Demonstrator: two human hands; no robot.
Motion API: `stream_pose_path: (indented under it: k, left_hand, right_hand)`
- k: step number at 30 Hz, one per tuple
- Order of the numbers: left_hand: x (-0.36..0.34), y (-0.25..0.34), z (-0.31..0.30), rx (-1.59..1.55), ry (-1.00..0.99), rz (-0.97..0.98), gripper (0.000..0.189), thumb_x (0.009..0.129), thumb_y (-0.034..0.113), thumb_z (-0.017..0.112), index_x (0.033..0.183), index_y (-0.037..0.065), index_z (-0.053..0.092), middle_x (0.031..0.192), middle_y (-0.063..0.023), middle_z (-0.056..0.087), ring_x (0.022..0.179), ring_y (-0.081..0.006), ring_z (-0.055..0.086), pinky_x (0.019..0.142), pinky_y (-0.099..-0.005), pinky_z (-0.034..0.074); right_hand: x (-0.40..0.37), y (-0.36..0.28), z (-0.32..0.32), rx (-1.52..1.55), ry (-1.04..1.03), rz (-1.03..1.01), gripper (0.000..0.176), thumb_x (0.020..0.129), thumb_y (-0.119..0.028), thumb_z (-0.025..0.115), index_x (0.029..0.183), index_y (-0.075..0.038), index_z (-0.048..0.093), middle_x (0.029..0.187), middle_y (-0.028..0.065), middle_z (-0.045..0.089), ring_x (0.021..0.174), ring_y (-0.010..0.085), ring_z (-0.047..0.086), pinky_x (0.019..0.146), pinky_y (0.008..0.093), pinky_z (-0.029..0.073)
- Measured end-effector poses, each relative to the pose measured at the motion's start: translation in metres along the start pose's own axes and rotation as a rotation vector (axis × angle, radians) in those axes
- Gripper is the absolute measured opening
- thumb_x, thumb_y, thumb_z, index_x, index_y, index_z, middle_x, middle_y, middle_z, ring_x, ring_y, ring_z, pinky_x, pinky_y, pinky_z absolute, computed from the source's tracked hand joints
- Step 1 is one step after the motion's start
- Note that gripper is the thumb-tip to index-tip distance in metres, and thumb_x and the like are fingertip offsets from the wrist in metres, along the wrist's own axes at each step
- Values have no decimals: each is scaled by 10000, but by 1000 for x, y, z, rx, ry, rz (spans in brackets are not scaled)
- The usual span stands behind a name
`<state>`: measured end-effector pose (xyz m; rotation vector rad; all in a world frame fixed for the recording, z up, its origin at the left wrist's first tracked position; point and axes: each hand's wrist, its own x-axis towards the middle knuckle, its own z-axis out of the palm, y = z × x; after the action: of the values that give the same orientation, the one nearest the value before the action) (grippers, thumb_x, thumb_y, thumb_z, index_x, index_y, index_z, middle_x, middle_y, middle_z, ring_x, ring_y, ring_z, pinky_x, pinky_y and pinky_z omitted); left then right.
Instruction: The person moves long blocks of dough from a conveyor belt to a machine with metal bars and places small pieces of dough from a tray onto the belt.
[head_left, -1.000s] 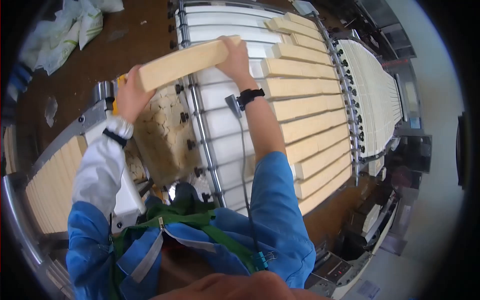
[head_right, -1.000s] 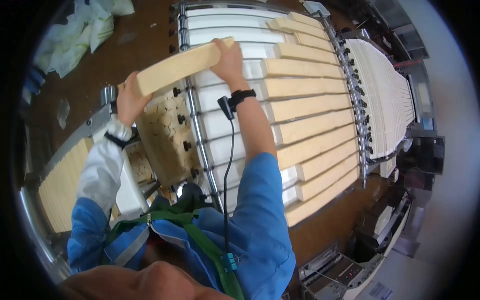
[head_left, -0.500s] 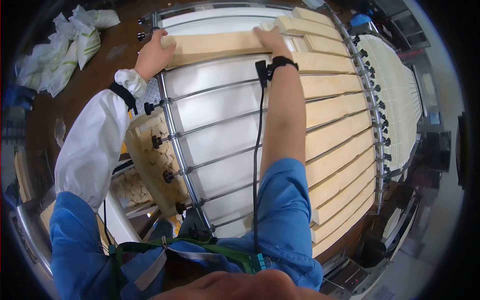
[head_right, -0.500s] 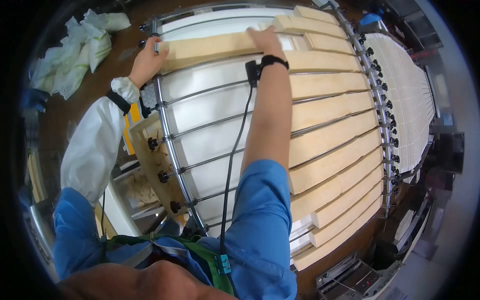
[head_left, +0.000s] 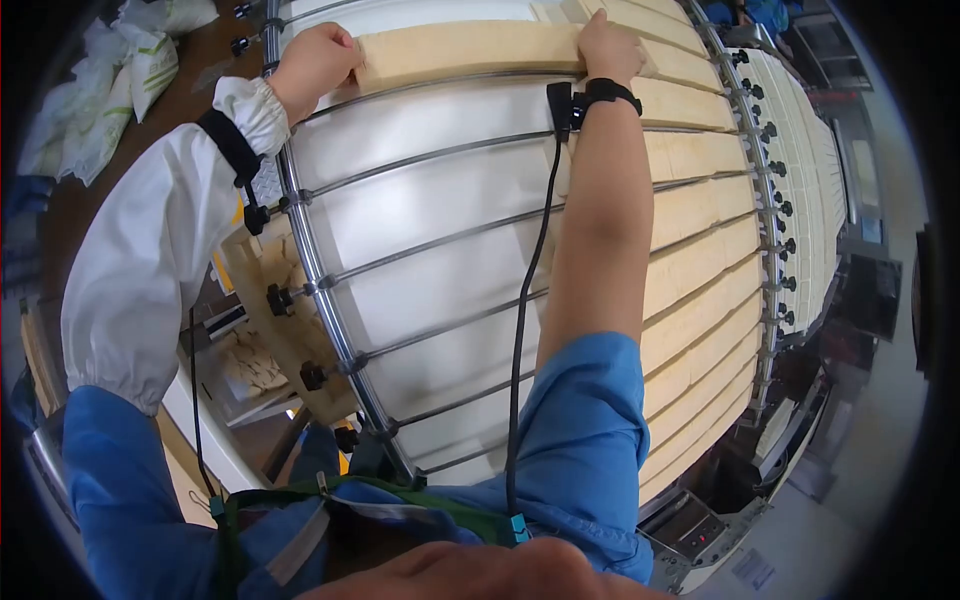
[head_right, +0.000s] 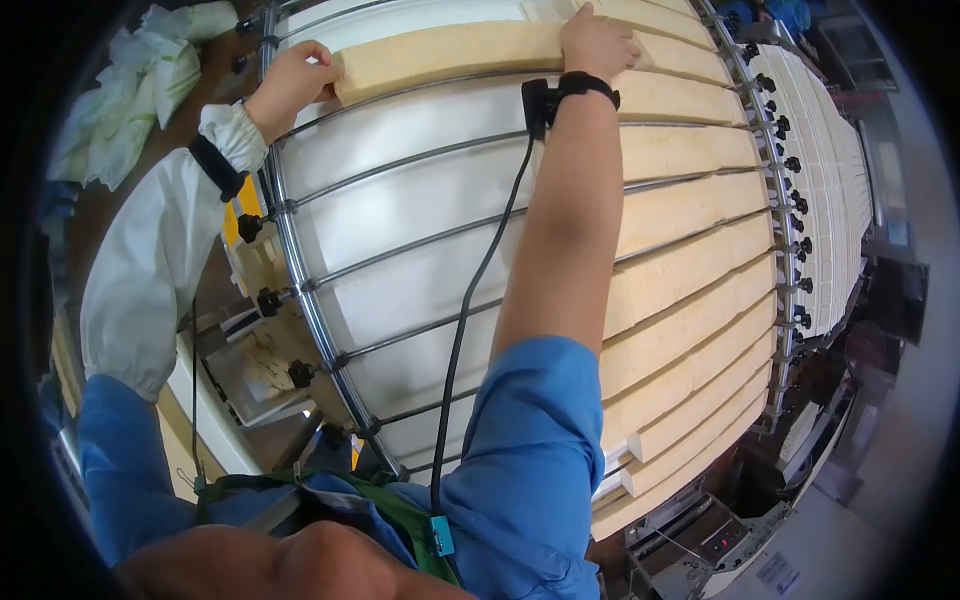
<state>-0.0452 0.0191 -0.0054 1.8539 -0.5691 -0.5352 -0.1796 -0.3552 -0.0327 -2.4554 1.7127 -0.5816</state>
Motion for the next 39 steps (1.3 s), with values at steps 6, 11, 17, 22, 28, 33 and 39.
stream_pose_path:
  k: [6,11,17,22,28,33,39]
  left_hand:
    - [57,-13,50,414,-171,362,107,802,96,679,859,17,636,759,-117,662,711,-228,686,625,-379,556]
    - [60,-6,115,386,230,225,125,791,162,625,831,58,683,771,-165,698,723,-355,674,678,-441,528]
    - [-59,21,19,217,369,223,148,791,192,713,814,61,649,745,-131,679,718,-307,668,681,-405,529]
    - [-223,20,-73,77,368,197,444,857,304,785,1115,4,582,935,-91,669,810,-190,669,713,-314,541]
    - [-537,-40,-136,19,439,-246,380,886,310,754,1093,52,569,680,-48,550,620,-122,544,559,-302,437]
    - [-698,-94,-138,87,651,-841,552,835,300,799,1218,92,460,628,-57,582,580,-133,591,508,-300,434]
    - [-715,-121,-137,-275,817,-743,807,758,204,853,1397,114,368,778,-65,641,641,-146,620,565,-303,495]
  right_hand:
    - [-53,-13,-50,130,250,-248,608,884,-464,618,1215,45,607,1171,320,566,1106,478,544,948,535,451]
    - [-116,-2,-93,307,219,-698,522,879,-404,682,1174,22,619,1125,296,590,1096,450,550,946,509,454]
    - [-225,-11,-185,477,-20,-850,334,922,-238,682,1143,3,614,1126,217,607,1092,390,553,953,454,446]
    - [-354,-78,-218,768,-191,-1033,320,907,-203,692,1141,-5,601,1116,193,606,1105,372,557,971,431,441]
    - [-607,-168,-191,1085,-793,-1116,388,885,-220,667,1191,12,607,1267,237,581,1196,428,539,1033,483,433]
    - [-742,-216,-152,833,-752,-1462,617,885,-227,656,1381,84,461,1517,246,384,1433,402,318,1191,471,256]
    - [-791,-239,-117,486,-573,-1506,711,903,-381,568,1427,80,429,1544,207,372,1478,340,254,1221,517,137]
